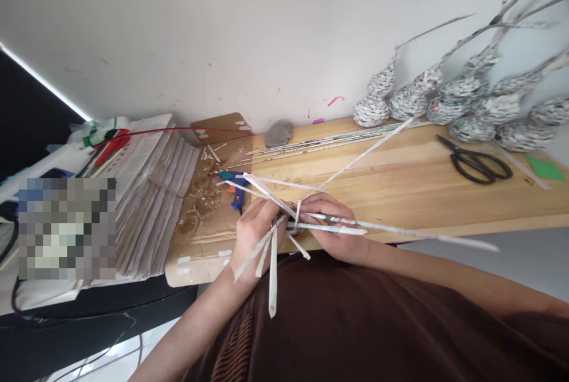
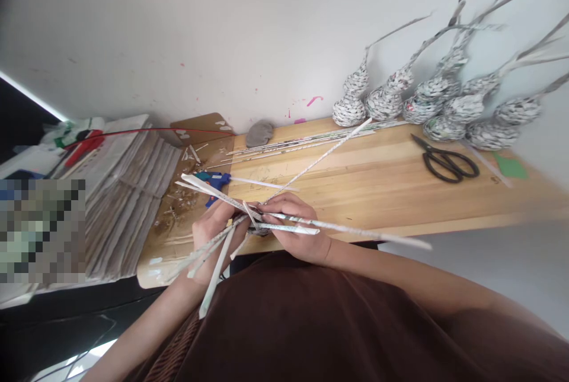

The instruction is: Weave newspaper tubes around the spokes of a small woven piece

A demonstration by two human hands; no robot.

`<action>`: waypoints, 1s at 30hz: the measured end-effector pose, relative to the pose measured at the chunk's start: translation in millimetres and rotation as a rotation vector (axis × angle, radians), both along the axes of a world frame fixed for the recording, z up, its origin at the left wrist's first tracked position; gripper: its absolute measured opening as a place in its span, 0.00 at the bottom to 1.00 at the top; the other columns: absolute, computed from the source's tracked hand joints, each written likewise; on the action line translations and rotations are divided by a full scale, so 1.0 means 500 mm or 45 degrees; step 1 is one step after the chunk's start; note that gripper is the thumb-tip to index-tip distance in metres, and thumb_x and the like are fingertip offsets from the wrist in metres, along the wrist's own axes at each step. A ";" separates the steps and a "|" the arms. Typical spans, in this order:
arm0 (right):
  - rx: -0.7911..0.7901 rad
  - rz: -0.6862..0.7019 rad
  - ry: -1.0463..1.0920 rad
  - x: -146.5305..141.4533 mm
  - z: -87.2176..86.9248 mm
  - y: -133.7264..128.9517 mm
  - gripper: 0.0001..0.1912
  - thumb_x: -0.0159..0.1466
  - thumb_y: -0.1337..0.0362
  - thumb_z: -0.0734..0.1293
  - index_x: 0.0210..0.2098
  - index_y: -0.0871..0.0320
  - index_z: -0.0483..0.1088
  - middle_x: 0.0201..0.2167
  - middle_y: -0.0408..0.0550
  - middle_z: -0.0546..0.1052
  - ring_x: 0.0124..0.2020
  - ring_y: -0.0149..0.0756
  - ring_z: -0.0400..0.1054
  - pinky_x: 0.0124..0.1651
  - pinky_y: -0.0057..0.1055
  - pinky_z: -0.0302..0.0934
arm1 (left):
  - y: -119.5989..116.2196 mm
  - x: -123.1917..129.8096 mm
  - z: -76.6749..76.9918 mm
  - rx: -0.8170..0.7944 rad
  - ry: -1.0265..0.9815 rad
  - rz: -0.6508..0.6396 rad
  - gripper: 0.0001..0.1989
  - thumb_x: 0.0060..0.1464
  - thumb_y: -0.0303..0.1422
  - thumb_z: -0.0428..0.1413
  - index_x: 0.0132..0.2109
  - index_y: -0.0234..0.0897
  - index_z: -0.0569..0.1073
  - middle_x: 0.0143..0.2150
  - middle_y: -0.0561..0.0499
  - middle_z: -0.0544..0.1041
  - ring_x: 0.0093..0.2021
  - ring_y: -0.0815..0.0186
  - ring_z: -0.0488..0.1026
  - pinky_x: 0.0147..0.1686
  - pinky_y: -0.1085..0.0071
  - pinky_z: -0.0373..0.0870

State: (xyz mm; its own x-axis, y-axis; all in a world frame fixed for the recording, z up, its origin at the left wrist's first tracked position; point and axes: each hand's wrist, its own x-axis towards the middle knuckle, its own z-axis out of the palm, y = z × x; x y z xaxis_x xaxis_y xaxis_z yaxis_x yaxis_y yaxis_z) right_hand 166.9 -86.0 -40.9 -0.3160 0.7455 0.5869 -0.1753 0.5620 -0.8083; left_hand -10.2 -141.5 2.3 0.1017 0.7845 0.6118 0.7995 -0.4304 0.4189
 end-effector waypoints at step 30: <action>-0.323 0.052 -0.043 0.006 -0.003 -0.002 0.05 0.65 0.63 0.71 0.38 0.56 0.80 0.37 0.50 0.81 0.40 0.38 0.78 0.43 0.34 0.73 | 0.008 -0.015 -0.011 -0.130 -0.120 -0.058 0.08 0.59 0.27 0.60 0.43 0.43 0.81 0.42 0.51 0.83 0.42 0.64 0.80 0.47 0.68 0.75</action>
